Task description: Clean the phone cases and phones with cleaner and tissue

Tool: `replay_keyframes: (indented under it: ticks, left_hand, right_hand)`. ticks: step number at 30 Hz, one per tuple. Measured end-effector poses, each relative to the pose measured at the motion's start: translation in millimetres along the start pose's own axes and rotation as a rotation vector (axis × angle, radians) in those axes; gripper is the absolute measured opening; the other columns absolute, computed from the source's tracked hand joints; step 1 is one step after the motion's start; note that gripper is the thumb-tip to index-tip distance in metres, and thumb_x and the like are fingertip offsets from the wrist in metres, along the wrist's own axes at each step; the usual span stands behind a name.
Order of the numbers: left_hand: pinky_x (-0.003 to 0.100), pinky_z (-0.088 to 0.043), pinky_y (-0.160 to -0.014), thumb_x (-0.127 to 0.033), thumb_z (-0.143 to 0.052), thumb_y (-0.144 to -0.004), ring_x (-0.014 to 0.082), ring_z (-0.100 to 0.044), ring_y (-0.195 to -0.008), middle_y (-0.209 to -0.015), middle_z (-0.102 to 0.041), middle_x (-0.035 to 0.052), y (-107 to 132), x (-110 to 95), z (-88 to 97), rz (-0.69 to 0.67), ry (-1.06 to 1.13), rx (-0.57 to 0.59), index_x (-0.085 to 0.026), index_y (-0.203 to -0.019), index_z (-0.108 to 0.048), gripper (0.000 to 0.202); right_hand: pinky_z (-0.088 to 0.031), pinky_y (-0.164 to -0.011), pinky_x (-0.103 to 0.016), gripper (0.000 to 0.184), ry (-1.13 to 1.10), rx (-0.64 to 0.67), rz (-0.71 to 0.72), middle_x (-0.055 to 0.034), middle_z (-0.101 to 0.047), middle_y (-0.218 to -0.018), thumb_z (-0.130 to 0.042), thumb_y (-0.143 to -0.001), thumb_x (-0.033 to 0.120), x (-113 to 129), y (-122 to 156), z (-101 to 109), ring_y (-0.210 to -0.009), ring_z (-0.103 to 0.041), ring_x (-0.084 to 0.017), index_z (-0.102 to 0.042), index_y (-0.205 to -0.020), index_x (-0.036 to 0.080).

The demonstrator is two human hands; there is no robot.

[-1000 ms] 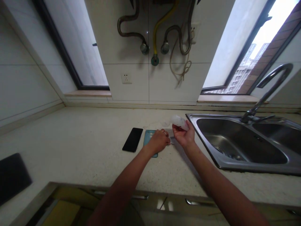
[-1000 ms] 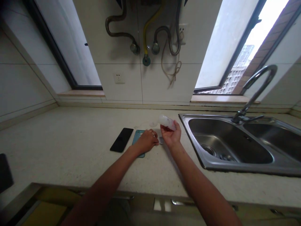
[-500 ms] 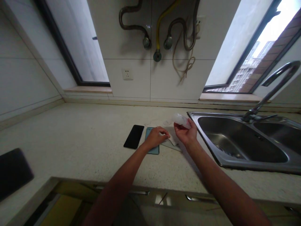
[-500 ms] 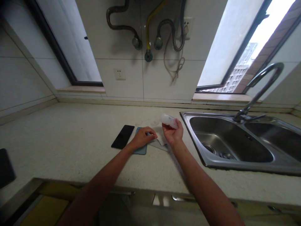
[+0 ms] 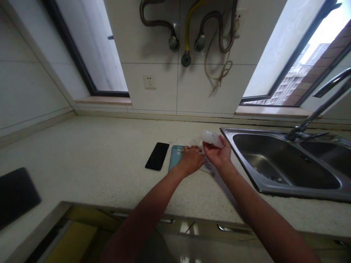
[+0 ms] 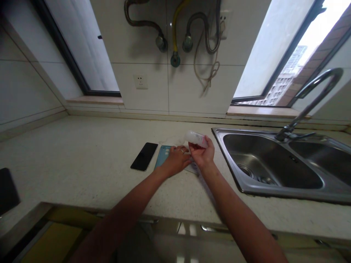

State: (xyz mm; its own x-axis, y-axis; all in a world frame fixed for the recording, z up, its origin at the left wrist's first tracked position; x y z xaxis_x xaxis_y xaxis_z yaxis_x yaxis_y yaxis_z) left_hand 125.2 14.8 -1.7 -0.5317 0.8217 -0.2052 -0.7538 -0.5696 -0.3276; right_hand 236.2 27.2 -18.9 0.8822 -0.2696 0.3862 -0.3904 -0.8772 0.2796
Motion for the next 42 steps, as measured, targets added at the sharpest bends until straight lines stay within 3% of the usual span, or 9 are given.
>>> replay_keyframes:
  ticks: [7,11,15,21,27,32,36,39,42]
  left_hand:
    - [0.051,-0.036,-0.099,-0.027,-0.052,-0.095,0.0303,-0.051,-0.118,-0.115,-0.067,0.0125,1,-5,-2.6,-0.026,-0.059,0.061,-0.017,-0.093,-0.073,0.024]
    - [0.047,-0.039,-0.097,-0.022,-0.053,-0.091,0.0288,-0.055,-0.113,-0.112,-0.067,0.0134,2,-7,5.7,-0.025,0.021,-0.021,-0.015,-0.091,-0.072,0.02]
    - [0.039,-0.044,-0.094,-0.021,-0.057,-0.085,0.0221,-0.061,-0.097,-0.095,-0.07,0.0083,3,7,24.5,0.113,0.345,-0.212,-0.018,-0.081,-0.069,0.012]
    - [0.024,-0.04,-0.059,-0.025,-0.06,-0.078,0.0124,-0.054,-0.06,-0.063,-0.06,-0.0016,13,49,33.3,0.494,0.895,-0.369,-0.019,-0.067,-0.058,0.012]
    - [0.021,-0.035,-0.053,-0.023,-0.062,-0.073,0.0095,-0.046,-0.054,-0.056,-0.049,-0.0036,22,80,30.7,0.665,1.405,-0.519,-0.018,-0.06,-0.054,0.017]
    - [0.029,-0.05,-0.064,-0.021,-0.055,-0.076,0.0182,-0.061,-0.062,-0.06,-0.059,0.004,26,74,4.7,0.93,2.079,-0.235,-0.015,-0.068,-0.059,0.011]
    - [0.031,-0.053,-0.068,-0.027,-0.052,-0.084,0.0199,-0.066,-0.068,-0.068,-0.064,0.008,31,75,6.1,0.996,2.225,-0.242,-0.011,-0.081,-0.064,0.02]
    - [0.027,-0.052,-0.066,-0.03,-0.053,-0.089,0.0169,-0.065,-0.065,-0.073,-0.067,0.0086,31,84,11.6,0.956,2.253,-0.396,-0.01,-0.088,-0.064,0.023]
    - [0.026,-0.052,-0.069,-0.017,-0.054,-0.087,0.0153,-0.066,-0.066,-0.074,-0.069,0.0061,31,95,16.5,0.915,2.232,-0.586,-0.013,-0.088,-0.063,0.01]
  right_hand:
    - [-0.062,-0.062,-0.034,0.007,0.0,0.049,-0.011,-0.0004,-0.071,-0.073,-0.06,-0.084,0.026,-2,0,-2,-0.069,-0.069,-0.018,-0.06,-0.088,0.02]
    - [-0.062,-0.062,-0.034,0.007,-0.009,0.061,-0.016,-0.0004,-0.071,-0.074,-0.06,-0.083,0.026,-2,-3,-1,-0.069,-0.069,-0.018,-0.06,-0.087,0.021]
    - [-0.062,-0.063,-0.034,0.009,-0.021,0.076,0.0,0.0003,-0.071,-0.074,-0.061,-0.082,0.026,3,-1,-4,-0.07,-0.069,-0.018,-0.061,-0.089,0.021]
    - [-0.06,-0.06,-0.033,0.01,-0.048,0.043,0.038,-0.0001,-0.071,-0.074,-0.055,-0.086,0.029,14,7,-11,-0.068,-0.068,-0.017,-0.061,-0.088,0.021]
    - [-0.059,-0.059,-0.033,0.01,-0.016,0.079,0.043,0.001,-0.07,-0.076,-0.062,-0.08,0.03,15,5,-10,-0.069,-0.068,-0.018,-0.059,-0.086,0.022]
    - [-0.06,-0.063,-0.033,0.011,-0.022,0.083,0.078,0.0009,-0.07,-0.079,-0.062,-0.08,0.03,21,0,-8,-0.073,-0.069,-0.017,-0.06,-0.088,0.022]
    - [-0.061,-0.067,-0.033,0.015,-0.044,0.068,0.11,0.0009,-0.07,-0.083,-0.066,-0.079,0.032,27,-4,-5,-0.078,-0.069,-0.017,-0.06,-0.09,0.022]
    - [-0.061,-0.072,-0.033,0.018,-0.06,0.066,0.146,0.0003,-0.07,-0.087,-0.069,-0.079,0.03,29,-6,-4,-0.084,-0.069,-0.017,-0.06,-0.093,0.022]
    - [-0.061,-0.074,-0.032,0.021,-0.049,0.092,0.162,0.0009,-0.07,-0.089,-0.072,-0.077,0.022,29,-7,-5,-0.087,-0.069,-0.016,-0.059,-0.094,0.022]
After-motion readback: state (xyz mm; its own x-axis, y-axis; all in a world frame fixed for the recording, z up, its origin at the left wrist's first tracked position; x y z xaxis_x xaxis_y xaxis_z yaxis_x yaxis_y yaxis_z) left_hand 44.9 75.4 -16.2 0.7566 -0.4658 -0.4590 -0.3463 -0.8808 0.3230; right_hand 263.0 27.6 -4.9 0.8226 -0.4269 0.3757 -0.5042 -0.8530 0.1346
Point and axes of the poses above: each hand's wrist, its own y-axis away from the middle knuckle, its own z-axis out of the back of the hand, x = y × z, the point moved 8 cm from there along -y, towards the middle knuckle
